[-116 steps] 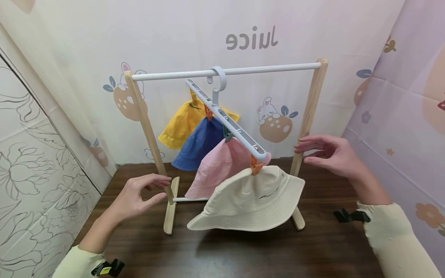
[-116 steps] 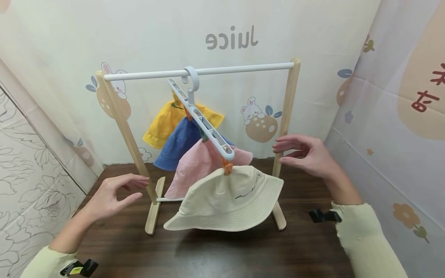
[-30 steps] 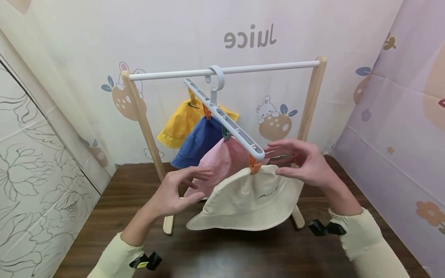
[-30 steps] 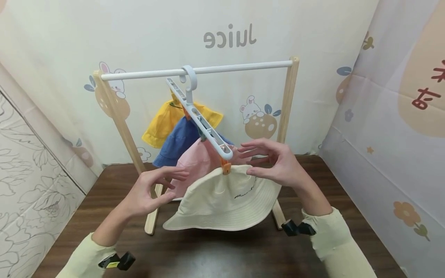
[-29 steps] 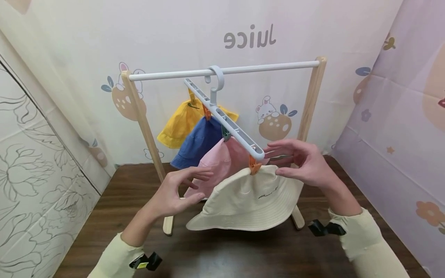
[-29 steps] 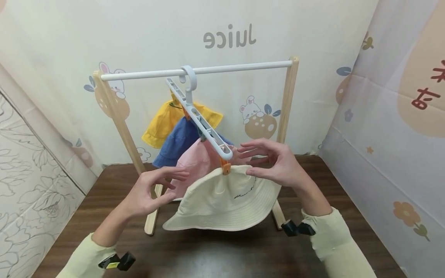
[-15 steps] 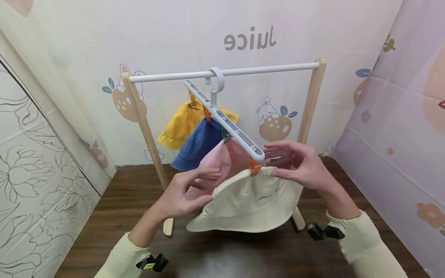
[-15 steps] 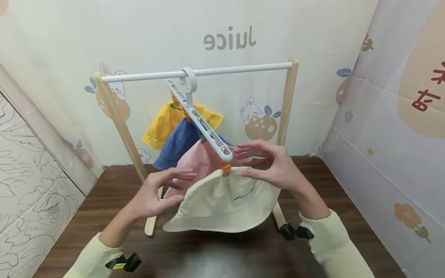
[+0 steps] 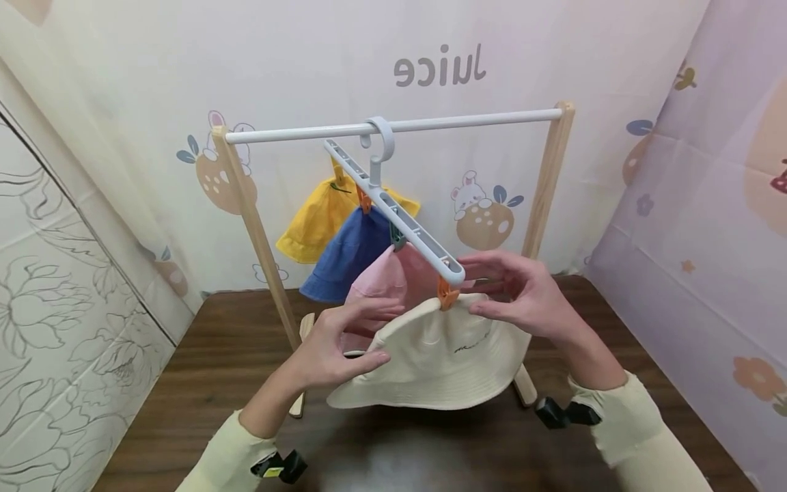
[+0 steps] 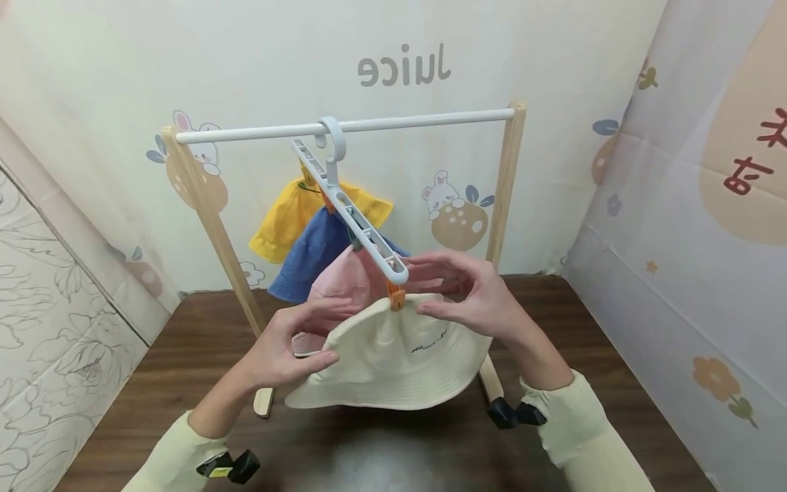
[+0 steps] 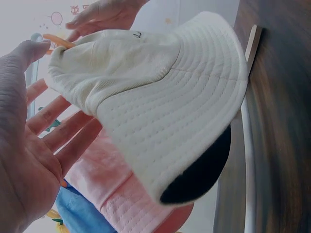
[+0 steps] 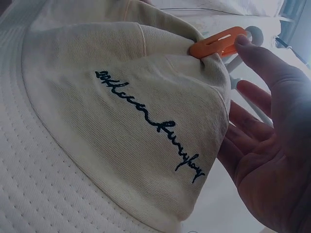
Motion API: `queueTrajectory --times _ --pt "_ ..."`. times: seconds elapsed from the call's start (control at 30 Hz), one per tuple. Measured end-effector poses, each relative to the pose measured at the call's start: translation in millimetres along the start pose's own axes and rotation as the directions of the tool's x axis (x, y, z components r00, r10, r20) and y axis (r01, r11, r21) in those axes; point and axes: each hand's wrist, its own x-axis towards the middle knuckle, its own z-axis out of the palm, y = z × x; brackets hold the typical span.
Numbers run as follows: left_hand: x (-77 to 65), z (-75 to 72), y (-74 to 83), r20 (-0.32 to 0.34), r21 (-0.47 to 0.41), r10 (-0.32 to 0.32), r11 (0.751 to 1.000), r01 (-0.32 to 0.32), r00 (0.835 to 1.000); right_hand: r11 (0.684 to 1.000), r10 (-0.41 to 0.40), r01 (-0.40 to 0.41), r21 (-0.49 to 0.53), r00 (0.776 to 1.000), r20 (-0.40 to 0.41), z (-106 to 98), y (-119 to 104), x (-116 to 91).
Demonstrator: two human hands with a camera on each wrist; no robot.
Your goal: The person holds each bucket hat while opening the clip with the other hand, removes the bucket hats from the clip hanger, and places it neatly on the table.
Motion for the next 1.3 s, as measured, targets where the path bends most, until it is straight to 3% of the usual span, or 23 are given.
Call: queueTrajectory --times 0.43,0.67,0.9,1.3 --pt "4.3 10.3 -1.2 -0.018 0.008 -0.042 0.999 0.042 0.999 1.0 0.009 -0.009 -0.026 1.0 -0.013 7 -1 1" --pt "7.2 13.7 -1.4 -0.01 0.038 0.012 0.999 -0.011 1.0 1.0 -0.022 0.021 -0.018 1.0 -0.011 13 -4 5" --pt "10.5 15.4 -8.0 -0.001 0.11 0.136 0.985 -0.135 0.991 0.998 -0.063 0.063 0.016 0.998 0.002 16 -5 8" --pt "11.7 18.7 -9.3 0.003 0.205 0.173 0.964 -0.17 0.985 0.986 -0.14 0.136 0.099 0.989 0.041 20 -4 12"
